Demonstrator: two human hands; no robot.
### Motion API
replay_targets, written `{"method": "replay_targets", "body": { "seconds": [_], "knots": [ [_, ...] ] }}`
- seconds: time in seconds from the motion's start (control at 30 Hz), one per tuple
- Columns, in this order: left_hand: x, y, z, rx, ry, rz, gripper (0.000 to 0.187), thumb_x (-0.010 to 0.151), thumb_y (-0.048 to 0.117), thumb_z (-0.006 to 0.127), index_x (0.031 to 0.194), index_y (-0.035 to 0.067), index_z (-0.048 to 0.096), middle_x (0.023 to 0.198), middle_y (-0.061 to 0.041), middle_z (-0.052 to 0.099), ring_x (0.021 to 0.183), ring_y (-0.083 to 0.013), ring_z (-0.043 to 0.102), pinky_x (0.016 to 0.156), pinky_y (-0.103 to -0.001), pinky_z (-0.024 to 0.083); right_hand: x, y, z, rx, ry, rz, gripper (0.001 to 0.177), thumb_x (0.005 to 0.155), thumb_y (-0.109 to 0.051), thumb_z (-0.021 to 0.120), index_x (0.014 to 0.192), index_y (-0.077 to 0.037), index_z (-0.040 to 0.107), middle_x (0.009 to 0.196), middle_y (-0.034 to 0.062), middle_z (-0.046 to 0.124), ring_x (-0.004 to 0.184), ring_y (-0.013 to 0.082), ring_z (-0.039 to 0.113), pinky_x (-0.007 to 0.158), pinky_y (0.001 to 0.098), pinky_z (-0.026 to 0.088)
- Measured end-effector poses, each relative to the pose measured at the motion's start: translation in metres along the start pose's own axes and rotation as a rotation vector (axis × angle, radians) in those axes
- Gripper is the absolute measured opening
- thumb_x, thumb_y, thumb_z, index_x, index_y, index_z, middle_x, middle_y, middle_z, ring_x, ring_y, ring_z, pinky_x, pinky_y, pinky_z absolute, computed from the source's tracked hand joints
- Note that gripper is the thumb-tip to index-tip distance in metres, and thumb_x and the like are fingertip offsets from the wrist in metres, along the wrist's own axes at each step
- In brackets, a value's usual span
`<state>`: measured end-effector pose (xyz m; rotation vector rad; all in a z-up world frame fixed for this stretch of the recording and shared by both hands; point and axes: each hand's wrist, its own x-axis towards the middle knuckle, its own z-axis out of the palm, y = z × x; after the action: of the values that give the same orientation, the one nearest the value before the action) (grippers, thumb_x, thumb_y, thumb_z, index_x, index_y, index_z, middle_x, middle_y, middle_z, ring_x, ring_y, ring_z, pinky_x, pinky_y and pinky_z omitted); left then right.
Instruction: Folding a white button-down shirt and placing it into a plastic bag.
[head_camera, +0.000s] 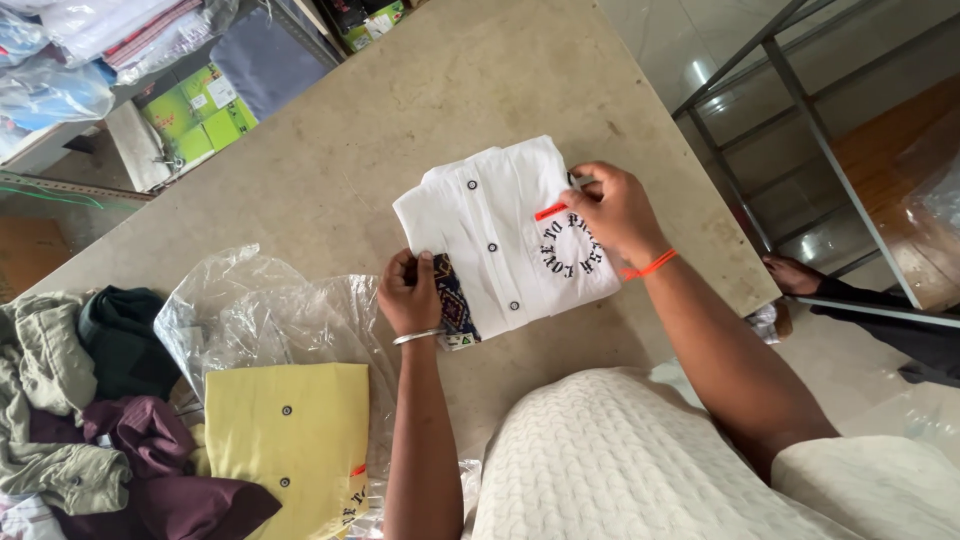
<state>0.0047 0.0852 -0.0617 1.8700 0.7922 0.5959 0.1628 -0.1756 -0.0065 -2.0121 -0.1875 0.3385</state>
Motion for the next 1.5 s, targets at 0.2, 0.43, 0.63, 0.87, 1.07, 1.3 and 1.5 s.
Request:
{"method": "replay_targets", "body": {
  "seconds": [0.2, 0.43, 0.63, 0.87, 1.07, 1.3, 1.5],
  "knots": [
    [0.001, 0.001, 0.001, 0.01, -0.022, -0.004, 0.022, 0.092, 0.02, 0.078, 0.1, 0.0, 0.074, 0.077, -0.004, 0.074, 0.068, -0.0071, 0.064, 0.066, -0.025, 0.054, 0.012, 0.016, -0.004, -0.061, -0.056, -0.051, 0.026, 0.088, -0.026, 0.078, 0.097, -0.003, 0.07, 0.084, 0.0103, 0.076, 0.076, 0.0203, 0.074, 0.066, 0.0319, 0.056],
    [0.001, 0.001, -0.002, 0.05, -0.021, 0.022, 0.022, 0.092, 0.02, 0.077, 0.1, 0.001, 0.073, 0.079, -0.005, 0.076, 0.068, -0.0085, 0.067, 0.067, -0.026, 0.055, 0.01, -0.015, 0.01, -0.367, -0.03, -0.112, 0.038, 0.09, -0.04, 0.078, 0.086, -0.002, 0.074, 0.075, 0.0116, 0.071, 0.067, 0.0248, 0.067, 0.062, 0.0375, 0.052],
    [0.001, -0.002, -0.002, 0.085, -0.043, 0.012, 0.022, 0.092, 0.023, 0.078, 0.1, 0.002, 0.075, 0.082, -0.005, 0.077, 0.072, -0.0086, 0.069, 0.069, -0.027, 0.056, 0.016, 0.03, 0.007, 0.043, -0.096, 0.021, 0.04, 0.1, -0.038, 0.071, 0.089, 0.001, 0.075, 0.069, 0.0117, 0.068, 0.061, 0.0156, 0.06, 0.059, 0.0343, 0.048],
    [0.0, -0.001, -0.006, 0.064, -0.043, 0.021, 0.022, 0.092, 0.021, 0.078, 0.101, 0.001, 0.075, 0.084, -0.006, 0.078, 0.073, -0.0091, 0.071, 0.07, -0.026, 0.057, -0.002, 0.002, 0.007, -0.178, 0.069, -0.309, 0.034, 0.102, -0.03, 0.07, 0.093, 0.003, 0.07, 0.079, 0.0139, 0.068, 0.068, 0.0256, 0.065, 0.061, 0.036, 0.051],
    [0.001, 0.002, -0.009, 0.029, -0.045, 0.024, 0.021, 0.09, 0.018, 0.079, 0.101, 0.0, 0.076, 0.085, -0.008, 0.079, 0.074, -0.0093, 0.071, 0.071, -0.025, 0.058, -0.037, -0.001, -0.016, -0.236, 0.231, -0.393, 0.039, 0.096, -0.038, 0.072, 0.102, 0.0, 0.068, 0.09, 0.0135, 0.069, 0.069, 0.0261, 0.066, 0.062, 0.0369, 0.053],
    [0.0, 0.006, -0.009, 0.064, -0.059, 0.035, 0.021, 0.091, 0.018, 0.08, 0.101, -0.001, 0.076, 0.085, -0.01, 0.078, 0.075, -0.0114, 0.072, 0.072, -0.027, 0.058, -0.095, -0.001, -0.035, -0.405, -0.084, 0.003, 0.039, 0.085, -0.04, 0.08, 0.091, -0.003, 0.07, 0.071, 0.0105, 0.069, 0.06, 0.0241, 0.065, 0.058, 0.0371, 0.051],
    [0.002, -0.001, -0.007, 0.033, -0.065, 0.004, 0.023, 0.09, 0.02, 0.079, 0.102, 0.0, 0.077, 0.088, -0.007, 0.08, 0.077, -0.0103, 0.072, 0.073, -0.026, 0.058, -0.093, 0.057, -0.022, -0.014, -0.07, 0.007, 0.023, 0.096, -0.023, 0.068, 0.094, 0.0, 0.07, 0.067, 0.0086, 0.057, 0.058, 0.0184, 0.049, 0.055, 0.035, 0.041]
  ]
}}
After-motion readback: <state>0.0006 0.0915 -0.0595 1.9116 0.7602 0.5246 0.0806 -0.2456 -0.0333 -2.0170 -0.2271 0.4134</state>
